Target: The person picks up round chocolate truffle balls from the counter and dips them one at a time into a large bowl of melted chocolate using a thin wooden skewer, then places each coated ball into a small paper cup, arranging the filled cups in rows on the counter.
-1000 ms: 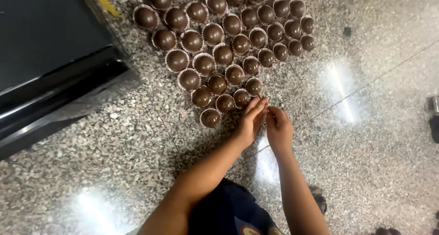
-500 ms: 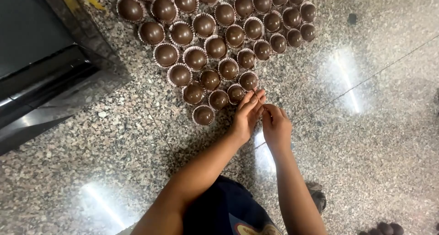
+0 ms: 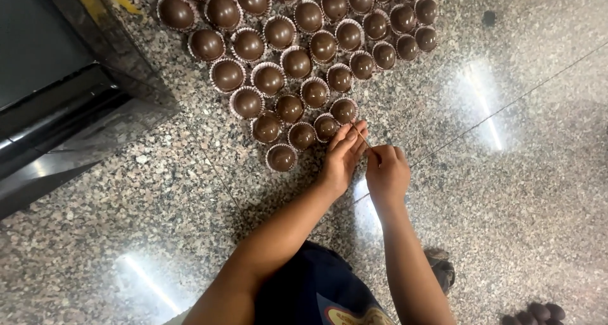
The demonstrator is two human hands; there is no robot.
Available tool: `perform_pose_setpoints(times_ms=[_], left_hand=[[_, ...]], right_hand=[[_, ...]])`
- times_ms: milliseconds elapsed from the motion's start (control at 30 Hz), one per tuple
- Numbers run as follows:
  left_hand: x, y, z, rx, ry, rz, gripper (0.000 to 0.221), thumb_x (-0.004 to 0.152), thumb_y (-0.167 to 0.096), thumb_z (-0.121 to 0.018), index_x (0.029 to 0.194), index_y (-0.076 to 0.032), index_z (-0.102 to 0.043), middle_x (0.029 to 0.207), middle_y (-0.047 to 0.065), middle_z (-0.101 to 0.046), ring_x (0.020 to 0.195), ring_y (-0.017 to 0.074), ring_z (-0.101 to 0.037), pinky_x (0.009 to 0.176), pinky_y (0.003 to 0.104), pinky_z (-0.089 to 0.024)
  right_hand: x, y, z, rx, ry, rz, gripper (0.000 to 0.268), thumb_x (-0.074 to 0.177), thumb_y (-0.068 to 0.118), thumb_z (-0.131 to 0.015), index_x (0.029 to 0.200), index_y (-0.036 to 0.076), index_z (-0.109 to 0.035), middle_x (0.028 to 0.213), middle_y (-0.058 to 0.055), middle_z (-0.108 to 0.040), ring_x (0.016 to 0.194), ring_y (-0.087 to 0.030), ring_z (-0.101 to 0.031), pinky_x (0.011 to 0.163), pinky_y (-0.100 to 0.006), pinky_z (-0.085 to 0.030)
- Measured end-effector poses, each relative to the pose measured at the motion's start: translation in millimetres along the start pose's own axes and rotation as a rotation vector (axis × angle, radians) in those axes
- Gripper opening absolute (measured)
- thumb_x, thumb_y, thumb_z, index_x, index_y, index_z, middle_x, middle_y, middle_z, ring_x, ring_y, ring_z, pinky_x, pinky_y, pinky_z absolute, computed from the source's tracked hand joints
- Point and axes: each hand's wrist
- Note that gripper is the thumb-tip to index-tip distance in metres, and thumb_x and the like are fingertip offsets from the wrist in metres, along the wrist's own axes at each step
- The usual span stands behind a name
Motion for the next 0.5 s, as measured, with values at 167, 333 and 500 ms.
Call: perform_pose_setpoints(times_ms=[167,333,500], left_hand=[[1,2,2,-0.009,-0.018,0.005,0.069,0.100,-0.027,-0.059,0.158,-0.002,-0.031,0.156,0.012,-0.045,0.146,0.0249,-0.041,0.123,0.040,-0.030],[0,1,2,0.005,-0.021,0.008,0.067,0.101,-0.029,-0.058,0.157,-0.002,-0.034,0.156,0.011,-0.046,0.147,0.0241,-0.041,0.123,0.041,-0.030],[2,4,7,0.024,-0.039,0.013,0.064,0.100,-0.029,-0.058,0.154,-0.002,-0.037,0.157,0.011,-0.046,0.147,0.0248,-0.041,0.121,0.042,-0.030]], right_hand=[[0,-6,0,-0.020,-0.010,0.062,0.009,0.087,0.011,-0.078,0.086,0.008,-0.070,0.085,-0.009,-0.067,0.084,-0.032,-0.064,0.077,-0.044,-0.051],[-1,-12,2,-0.005,0.026,0.076,0.009,0.088,0.013,-0.078,0.086,0.008,-0.070,0.085,-0.009,-0.070,0.083,-0.033,-0.065,0.076,-0.044,-0.051],[-3,-14,5,0.009,0.155,0.037,0.008,0.094,0.016,-0.073,0.094,0.008,-0.074,0.090,-0.013,-0.073,0.084,-0.035,-0.069,0.074,-0.045,-0.054]])
Point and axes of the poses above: each hand's wrist, its own x-axis towards the middle knuckle, its own z-axis out of the back of the hand, y = z × x
